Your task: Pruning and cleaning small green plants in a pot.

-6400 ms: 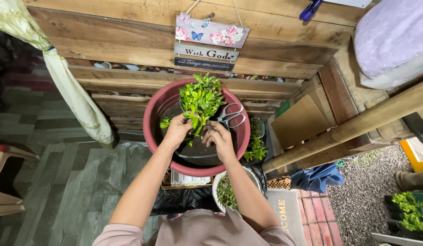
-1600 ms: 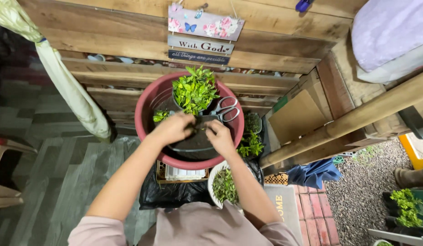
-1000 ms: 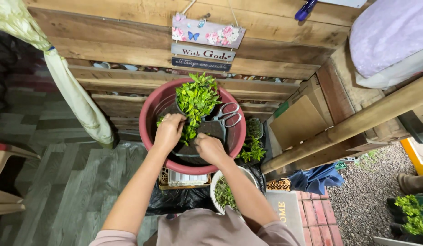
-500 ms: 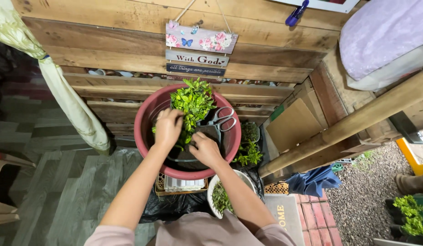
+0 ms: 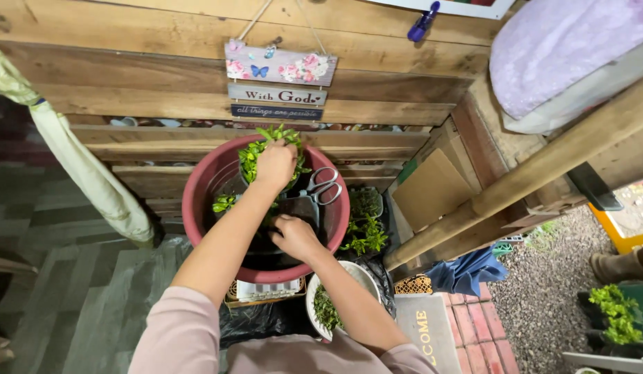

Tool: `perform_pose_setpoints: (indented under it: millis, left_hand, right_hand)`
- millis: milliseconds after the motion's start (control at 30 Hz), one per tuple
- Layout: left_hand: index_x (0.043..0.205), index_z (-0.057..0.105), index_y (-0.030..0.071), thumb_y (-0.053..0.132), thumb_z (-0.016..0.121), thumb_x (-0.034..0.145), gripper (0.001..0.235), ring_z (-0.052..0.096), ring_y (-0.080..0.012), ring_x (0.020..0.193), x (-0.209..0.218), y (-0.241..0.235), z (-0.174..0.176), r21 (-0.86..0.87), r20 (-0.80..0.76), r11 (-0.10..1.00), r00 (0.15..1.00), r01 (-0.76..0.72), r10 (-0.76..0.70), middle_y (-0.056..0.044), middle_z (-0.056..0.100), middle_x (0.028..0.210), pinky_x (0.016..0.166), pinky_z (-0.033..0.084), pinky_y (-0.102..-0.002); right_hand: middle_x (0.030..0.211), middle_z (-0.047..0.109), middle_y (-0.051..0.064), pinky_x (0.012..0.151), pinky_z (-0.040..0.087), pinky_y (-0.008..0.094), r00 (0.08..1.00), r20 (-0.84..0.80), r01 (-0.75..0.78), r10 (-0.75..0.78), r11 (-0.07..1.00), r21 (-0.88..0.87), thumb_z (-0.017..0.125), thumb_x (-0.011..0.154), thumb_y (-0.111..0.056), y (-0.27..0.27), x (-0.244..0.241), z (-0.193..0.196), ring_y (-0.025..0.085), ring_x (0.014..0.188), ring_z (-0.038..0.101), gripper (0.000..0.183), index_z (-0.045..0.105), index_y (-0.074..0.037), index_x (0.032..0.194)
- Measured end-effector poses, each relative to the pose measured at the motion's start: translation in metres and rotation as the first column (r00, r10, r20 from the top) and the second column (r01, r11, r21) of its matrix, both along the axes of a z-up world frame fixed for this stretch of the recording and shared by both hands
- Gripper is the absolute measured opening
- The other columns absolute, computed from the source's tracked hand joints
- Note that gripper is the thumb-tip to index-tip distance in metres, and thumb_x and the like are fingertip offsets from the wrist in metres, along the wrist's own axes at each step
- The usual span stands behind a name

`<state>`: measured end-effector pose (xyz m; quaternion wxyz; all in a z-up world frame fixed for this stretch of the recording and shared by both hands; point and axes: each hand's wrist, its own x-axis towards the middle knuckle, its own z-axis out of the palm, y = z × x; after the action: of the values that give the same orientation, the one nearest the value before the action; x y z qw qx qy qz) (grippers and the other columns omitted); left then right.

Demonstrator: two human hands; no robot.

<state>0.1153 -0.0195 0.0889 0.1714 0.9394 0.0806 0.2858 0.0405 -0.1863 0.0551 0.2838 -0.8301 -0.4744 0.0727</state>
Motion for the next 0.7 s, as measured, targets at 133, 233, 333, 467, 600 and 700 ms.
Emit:
perform_pose_setpoints:
  millis: [133, 233, 333, 467, 600, 700]
  left_hand:
    - [0.087, 0.071, 0.007, 0.011, 0.074, 0.079, 0.010, 0.066, -0.0400, 0.092, -0.024, 0.002, 0.017, -0.192, 0.144, 0.981, 0.990, 0.039, -0.011, -0.017, 0.069, 0.093, 0.079, 0.054, -0.050]
    - [0.093, 0.068, 0.002, 0.008, 0.075, 0.084, 0.012, 0.068, -0.0323, 0.084, -0.033, 0.010, 0.002, -0.459, 0.283, 0.882, 0.959, 0.110, 0.027, -0.016, 0.069, 0.092, 0.076, 0.055, -0.042]
    - [0.096, 0.069, 0.000, 0.006, 0.073, 0.091, 0.009, 0.063, -0.0206, 0.077, -0.048, 0.008, -0.022, -0.775, 0.315, 0.602, 0.943, 0.193, 0.103, -0.011, 0.071, 0.086, 0.071, 0.053, -0.032]
    - [0.093, 0.063, 0.000, 0.001, 0.068, 0.091, 0.006, 0.068, -0.0173, 0.076, -0.080, -0.008, -0.046, -0.935, 0.353, 0.035, 0.918, 0.352, 0.183, -0.007, 0.070, 0.092, 0.073, 0.058, -0.030]
    - [0.092, 0.061, 0.002, -0.004, 0.067, 0.091, 0.008, 0.069, -0.0188, 0.087, -0.097, -0.023, -0.077, -0.848, 0.417, -0.222, 0.865, 0.481, 0.279, -0.008, 0.067, 0.093, 0.085, 0.064, -0.037]
    - [0.096, 0.062, 0.006, -0.005, 0.065, 0.087, 0.014, 0.069, -0.0191, 0.089, -0.111, -0.036, -0.055, -0.852, 0.353, -0.295, 0.892, 0.432, 0.283, -0.006, 0.065, 0.091, 0.086, 0.064, -0.037]
  right_hand:
    - [0.100, 0.067, 0.017, 0.077, 0.054, 0.051, 0.999, -0.029, -0.019, 0.020, 0.999, 0.035, 0.069, 0.085, -0.019, -0.002, -0.002, 0.007, 0.042, 0.091, 0.066, 0.021, 0.064, 0.000, 0.093]
    - [0.100, 0.067, 0.016, 0.076, 0.054, 0.050, 0.997, -0.068, -0.034, 0.039, 0.997, 0.070, 0.067, 0.086, -0.018, -0.003, -0.005, 0.015, 0.041, 0.090, 0.067, 0.020, 0.065, -0.002, 0.096]
    - [0.100, 0.069, 0.017, 0.077, 0.054, 0.049, 0.999, -0.053, 0.002, 0.007, 0.985, 0.175, 0.069, 0.087, -0.017, -0.002, -0.005, 0.014, 0.041, 0.090, 0.067, 0.017, 0.067, -0.003, 0.097]
    - [0.090, 0.069, 0.015, 0.071, 0.056, 0.040, 0.981, -0.129, 0.189, -0.147, 0.882, 0.432, 0.070, 0.092, -0.014, -0.001, 0.001, 0.006, 0.031, 0.078, 0.069, 0.014, 0.068, -0.004, 0.100]
    - [0.079, 0.062, 0.006, 0.052, 0.047, 0.026, 0.835, -0.532, 0.460, -0.141, 0.710, 0.534, 0.062, 0.103, -0.018, -0.003, 0.013, -0.011, 0.010, 0.058, 0.056, 0.014, 0.063, -0.004, 0.105]
    - [0.081, 0.063, -0.001, 0.048, 0.041, 0.019, 0.762, -0.647, 0.460, 0.014, 0.691, 0.558, 0.061, 0.103, -0.017, -0.005, 0.020, -0.007, 0.003, 0.057, 0.052, 0.013, 0.063, -0.005, 0.107]
